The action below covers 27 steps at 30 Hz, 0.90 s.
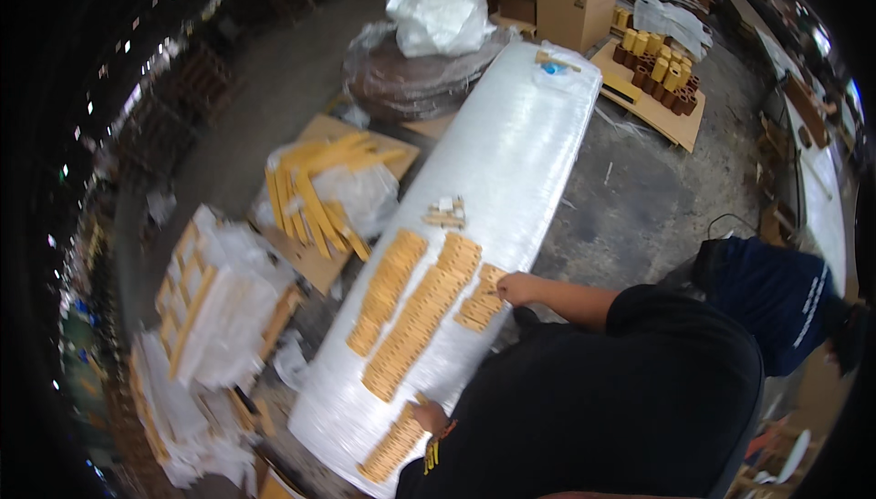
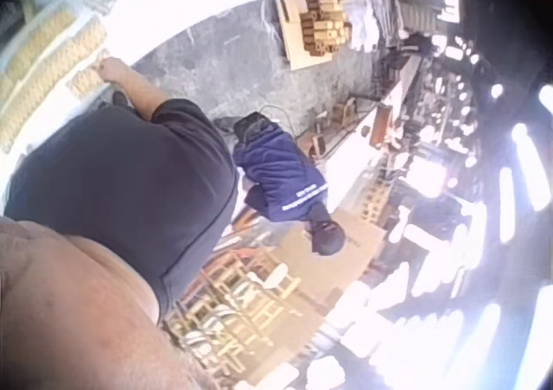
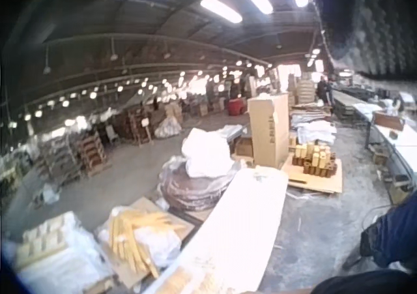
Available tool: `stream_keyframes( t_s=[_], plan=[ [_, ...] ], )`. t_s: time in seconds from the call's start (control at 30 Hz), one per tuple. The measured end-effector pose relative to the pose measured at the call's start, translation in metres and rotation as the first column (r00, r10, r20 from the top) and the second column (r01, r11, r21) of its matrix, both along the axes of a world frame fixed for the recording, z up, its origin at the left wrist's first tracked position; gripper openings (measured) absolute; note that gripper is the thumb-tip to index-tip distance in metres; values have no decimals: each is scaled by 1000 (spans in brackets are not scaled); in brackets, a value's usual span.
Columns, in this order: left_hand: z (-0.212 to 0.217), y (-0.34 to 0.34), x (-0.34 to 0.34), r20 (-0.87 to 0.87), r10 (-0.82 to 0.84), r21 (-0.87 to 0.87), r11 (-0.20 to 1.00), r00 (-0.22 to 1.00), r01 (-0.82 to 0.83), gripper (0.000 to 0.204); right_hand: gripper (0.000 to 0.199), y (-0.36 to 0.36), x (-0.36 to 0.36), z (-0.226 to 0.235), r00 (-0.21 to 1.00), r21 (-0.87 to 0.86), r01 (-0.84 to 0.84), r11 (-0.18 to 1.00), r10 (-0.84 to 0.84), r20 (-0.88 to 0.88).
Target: The person repeatedly picks up small rectangular wooden pieces with pre-drilled holes, marks them with a pen, and places them back on a white sheet on the table. The person handles the pieces one at a time throughout the clip.
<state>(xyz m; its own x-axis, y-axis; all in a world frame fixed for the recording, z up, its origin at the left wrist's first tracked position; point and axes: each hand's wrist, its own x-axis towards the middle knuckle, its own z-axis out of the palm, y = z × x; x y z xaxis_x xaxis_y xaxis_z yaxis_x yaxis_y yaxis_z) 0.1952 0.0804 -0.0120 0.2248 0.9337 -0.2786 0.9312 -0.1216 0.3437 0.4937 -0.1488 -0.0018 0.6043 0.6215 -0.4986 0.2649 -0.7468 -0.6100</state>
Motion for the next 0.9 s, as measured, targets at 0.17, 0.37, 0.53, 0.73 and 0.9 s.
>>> stream_keyframes(
  t_s=[0.17, 0.37, 0.53, 0.73, 0.9],
  plan=[
    [-8, 21, 25, -95, -185, -205, 965, 978, 163, 61, 34, -6, 2, 9, 993, 48, 78, 996, -74, -88],
    [31, 11, 95, 777, 42, -419, 779, 628, 466, 35, 27, -1, -8, 48, 916, 237, 203, 950, -99, -388],
    [82, 3, 159, 867, -14, -411, 548, 499, 729, 28, 26, 18, -21, 103, 921, 453, 102, 886, 88, -380],
    [123, -13, 189, 871, -191, -338, 434, 453, 835, 28, 26, 23, -21, 111, 979, 540, 66, 839, 50, -197],
    [115, -17, 171, 760, -406, -288, 489, 507, 823, 31, 26, 22, -29, 116, 936, 408, 128, 904, 27, -352]
  ],
)
